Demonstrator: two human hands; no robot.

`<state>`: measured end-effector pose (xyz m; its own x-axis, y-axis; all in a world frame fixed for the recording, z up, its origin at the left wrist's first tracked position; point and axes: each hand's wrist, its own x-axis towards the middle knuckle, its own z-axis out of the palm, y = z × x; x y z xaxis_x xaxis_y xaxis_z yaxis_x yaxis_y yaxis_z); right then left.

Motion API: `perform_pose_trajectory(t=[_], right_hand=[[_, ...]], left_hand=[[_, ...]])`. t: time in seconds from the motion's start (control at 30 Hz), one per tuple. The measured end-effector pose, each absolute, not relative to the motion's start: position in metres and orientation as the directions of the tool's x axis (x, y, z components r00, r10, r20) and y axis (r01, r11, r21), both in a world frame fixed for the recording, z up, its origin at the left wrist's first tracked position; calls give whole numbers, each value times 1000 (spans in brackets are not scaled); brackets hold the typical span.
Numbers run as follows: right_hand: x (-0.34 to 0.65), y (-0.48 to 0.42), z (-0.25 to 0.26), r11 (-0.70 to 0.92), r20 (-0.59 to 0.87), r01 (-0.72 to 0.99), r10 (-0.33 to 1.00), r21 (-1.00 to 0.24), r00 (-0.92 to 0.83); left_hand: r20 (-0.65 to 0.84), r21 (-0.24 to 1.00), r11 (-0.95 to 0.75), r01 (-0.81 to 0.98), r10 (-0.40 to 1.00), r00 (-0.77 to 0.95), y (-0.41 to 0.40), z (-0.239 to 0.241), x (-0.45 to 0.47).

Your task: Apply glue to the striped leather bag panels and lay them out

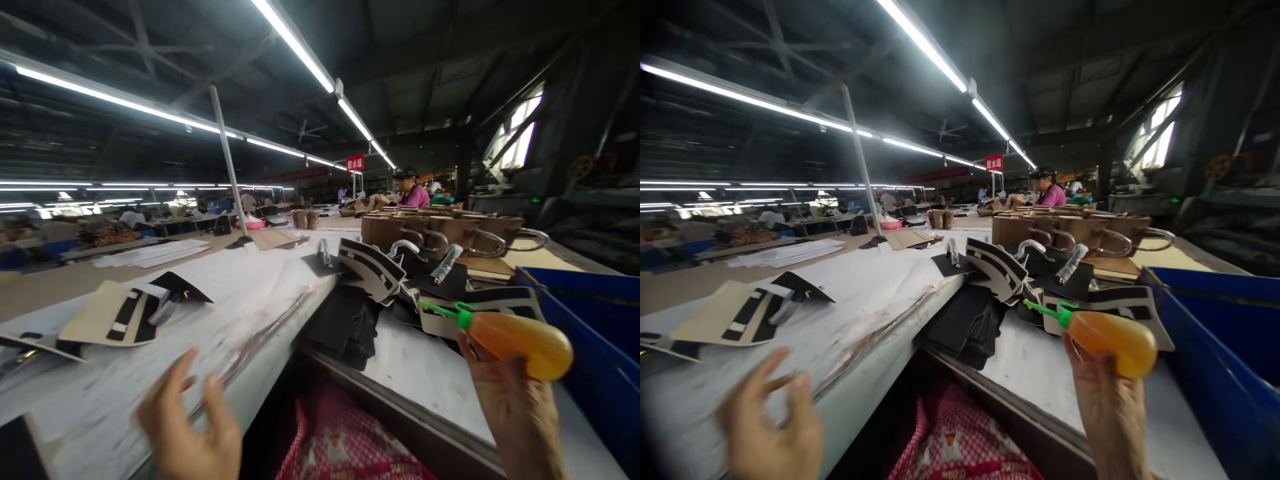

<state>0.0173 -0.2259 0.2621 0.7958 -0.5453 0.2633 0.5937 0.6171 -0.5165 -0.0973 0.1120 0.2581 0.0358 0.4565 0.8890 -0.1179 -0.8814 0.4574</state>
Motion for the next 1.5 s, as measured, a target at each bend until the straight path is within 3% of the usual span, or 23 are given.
perform_pose_trajectory(t=[0.07, 0.13, 0.27, 0.37, 0.53, 0.73, 0.87, 1.0, 1.23, 1.4, 1.5], right_hand=[[25, -227, 255, 649, 232, 566, -530, -508, 816], [32, -232, 246, 669, 220, 549, -515, -501, 829], [39, -246, 234, 674, 207, 554, -528, -488, 824], [41, -258, 227, 646, 251, 582, -535, -494, 806], [45, -276, 214, 620, 277, 587, -527, -521, 803], [55, -286, 204, 634, 241, 580, -542, -512, 805], [58, -293, 201, 629, 241, 586, -549, -511, 800], [60, -293, 202, 662, 233, 573, -534, -483, 813], [88, -280, 241, 680, 283, 550, -473, -484, 834], [127, -260, 284, 723, 361, 512, -374, -464, 854], [152, -243, 299, 739, 394, 469, -295, -484, 871]], left_hand=[[940, 252, -933, -257, 172, 296, 71, 261, -44], [897, 167, -909, -381, -20, 442, 35, 257, 13], [527, 183, -900, -396, -250, 812, -22, 237, 105], [431, 192, -892, -409, -298, 852, -55, 224, 146], [398, 201, -878, -434, -332, 856, -97, 225, 185], [404, 314, -867, -388, -248, 881, -122, 254, 226], [415, 520, -758, -394, -179, 892, -111, 266, 245], [461, 722, -570, -391, -24, 887, -74, 273, 249], [577, 775, -461, -433, 237, 781, 2, 279, 196], [490, 834, -488, -256, 444, 750, 19, 257, 151], [430, 876, -428, -222, 483, 763, 18, 233, 137]])
